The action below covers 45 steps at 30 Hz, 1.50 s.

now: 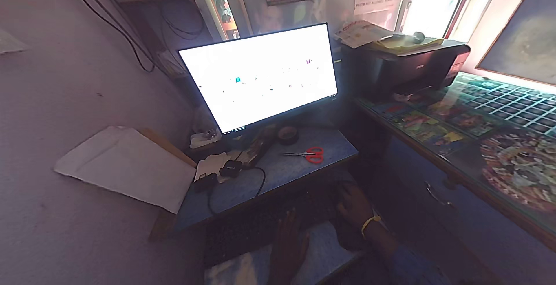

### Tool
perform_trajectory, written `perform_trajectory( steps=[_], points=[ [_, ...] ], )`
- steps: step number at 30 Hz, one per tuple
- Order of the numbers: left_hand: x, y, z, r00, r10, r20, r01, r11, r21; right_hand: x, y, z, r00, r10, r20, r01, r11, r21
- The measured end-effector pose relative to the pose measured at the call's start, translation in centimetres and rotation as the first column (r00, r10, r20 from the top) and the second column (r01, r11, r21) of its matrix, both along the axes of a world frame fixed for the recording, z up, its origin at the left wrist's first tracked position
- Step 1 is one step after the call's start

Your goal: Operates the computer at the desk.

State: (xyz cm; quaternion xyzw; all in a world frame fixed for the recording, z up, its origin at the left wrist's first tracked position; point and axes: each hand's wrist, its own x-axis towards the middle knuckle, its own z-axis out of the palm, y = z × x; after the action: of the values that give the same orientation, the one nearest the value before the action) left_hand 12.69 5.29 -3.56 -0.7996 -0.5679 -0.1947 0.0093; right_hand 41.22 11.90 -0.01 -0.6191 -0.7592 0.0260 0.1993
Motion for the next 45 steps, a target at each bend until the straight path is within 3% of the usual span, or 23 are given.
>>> perform_trajectory(
  steps=[15, 19, 23, 32, 37, 45],
  points=[
    [0.0, 0.0, 0.4, 1.000, 0.002, 0.028, -0.001, 1.000, -0.023, -0.1, -0.1, 0.7, 0.999, -0.046, -0.016, 0.045, 0.995, -0.091],
    [0.0, 0.0, 0.2, 0.996, -0.022, 0.082, 0.017, 0.998, 0.063, -0.2, -0.1, 0.7, 0.998, -0.069, -0.014, 0.068, 0.995, -0.066],
    [0.1, 0.0, 0.6, 0.998, -0.018, 0.065, 0.017, 1.000, 0.016, -0.1, 0.0, 0.4, 0.998, -0.069, -0.011, 0.069, 0.997, -0.034],
    [0.0, 0.0, 0.4, 0.997, -0.016, 0.077, 0.011, 0.998, 0.068, -0.2, 0.0, 0.6, 0.998, -0.057, -0.024, 0.057, 0.998, -0.025],
    [-0.1, 0.2, 0.8, 0.999, -0.005, 0.032, 0.006, 1.000, -0.019, -0.4, 0.0, 1.2, 0.997, -0.069, -0.034, 0.066, 0.994, -0.088],
    [0.0, 0.0, 0.4, 0.999, -0.013, -0.037, 0.014, 0.999, 0.037, -0.4, 0.0, 0.7, 0.998, -0.057, -0.020, 0.055, 0.995, -0.078]
  ],
)
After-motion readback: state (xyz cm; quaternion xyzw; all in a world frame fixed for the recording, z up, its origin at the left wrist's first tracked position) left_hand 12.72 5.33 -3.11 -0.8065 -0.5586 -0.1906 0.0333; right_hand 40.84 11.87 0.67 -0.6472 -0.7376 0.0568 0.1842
